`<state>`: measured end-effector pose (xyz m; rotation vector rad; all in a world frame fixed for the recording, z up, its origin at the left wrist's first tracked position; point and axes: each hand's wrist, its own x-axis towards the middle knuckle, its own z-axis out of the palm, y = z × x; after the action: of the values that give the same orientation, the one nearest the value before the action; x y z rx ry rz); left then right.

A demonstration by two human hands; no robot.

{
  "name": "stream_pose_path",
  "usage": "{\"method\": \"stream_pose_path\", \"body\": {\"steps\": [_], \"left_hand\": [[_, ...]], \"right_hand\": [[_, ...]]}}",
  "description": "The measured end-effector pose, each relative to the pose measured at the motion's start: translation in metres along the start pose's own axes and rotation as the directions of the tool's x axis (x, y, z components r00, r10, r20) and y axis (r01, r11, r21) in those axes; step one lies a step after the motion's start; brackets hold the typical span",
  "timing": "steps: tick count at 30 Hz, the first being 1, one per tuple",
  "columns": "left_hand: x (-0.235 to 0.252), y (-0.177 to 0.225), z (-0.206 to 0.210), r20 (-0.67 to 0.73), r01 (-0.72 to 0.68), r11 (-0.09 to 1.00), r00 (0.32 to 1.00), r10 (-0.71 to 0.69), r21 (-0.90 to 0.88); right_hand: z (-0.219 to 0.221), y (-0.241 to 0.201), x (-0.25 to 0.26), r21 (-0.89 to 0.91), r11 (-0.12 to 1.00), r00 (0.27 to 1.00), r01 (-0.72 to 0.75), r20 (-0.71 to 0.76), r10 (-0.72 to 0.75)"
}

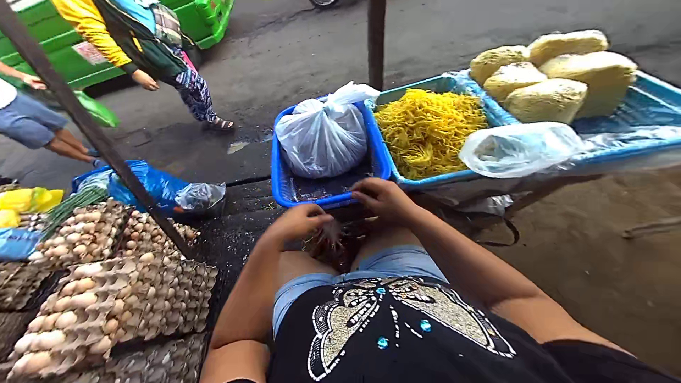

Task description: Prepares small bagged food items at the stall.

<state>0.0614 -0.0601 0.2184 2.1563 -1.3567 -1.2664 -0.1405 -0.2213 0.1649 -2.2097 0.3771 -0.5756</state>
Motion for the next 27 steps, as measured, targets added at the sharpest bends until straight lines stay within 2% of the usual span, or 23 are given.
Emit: {"method": "stream_pose_path", "body": {"steps": [2, 4, 6, 9, 11, 14, 17, 21, 27], "left_hand": [[0.013, -0.005, -0.028, -0.263, 0.005, 0.998, 0.965, -0.022, -0.065], [0.037, -0.017, -0.048, -0.482, 0.035, 0.997, 0.874, -0.064, -0.067], [0.062, -0.026, -0.060, -0.559, 0.122, 0.992, 0.821, -0.113, -0.022], [0.093, -0.027, -0.066, -0.514, 0.305, 0.938, 0.838, -0.182, 0.166], [0.109, -0.018, -0.063, -0.434, 0.433, 0.810, 0.865, -0.251, 0.395], [0.126, -0.003, -0.049, -0.321, 0.438, 0.581, 0.899, -0.299, 0.686], [0.136, -0.009, -0.037, -0.262, 0.396, 0.404, 0.900, -0.347, 0.824], [0.141, -0.018, -0.031, -0.246, 0.379, 0.364, 0.900, -0.361, 0.851], [0.135, -0.016, -0.031, -0.221, 0.356, 0.419, 0.915, -0.336, 0.835]], "right_hand": [[0.000, 0.007, 0.020, -0.074, 0.997, 0.996, -0.005, -0.090, -0.002], [0.007, 0.019, 0.038, -0.163, 0.983, 0.992, -0.081, -0.110, 0.064], [0.016, 0.026, 0.049, -0.278, 0.941, 0.982, -0.191, -0.059, 0.182], [0.018, 0.019, 0.054, -0.384, 0.880, 0.942, -0.279, 0.067, 0.328], [0.015, 0.014, 0.056, -0.412, 0.864, 0.912, -0.288, 0.157, 0.379], [0.010, 0.014, 0.057, -0.412, 0.858, 0.889, -0.305, 0.199, 0.412], [0.009, 0.015, 0.058, -0.410, 0.862, 0.888, -0.297, 0.212, 0.407], [0.010, 0.014, 0.059, -0.421, 0.861, 0.890, -0.287, 0.216, 0.402], [0.011, 0.015, 0.057, -0.426, 0.856, 0.894, -0.291, 0.198, 0.402]]}}
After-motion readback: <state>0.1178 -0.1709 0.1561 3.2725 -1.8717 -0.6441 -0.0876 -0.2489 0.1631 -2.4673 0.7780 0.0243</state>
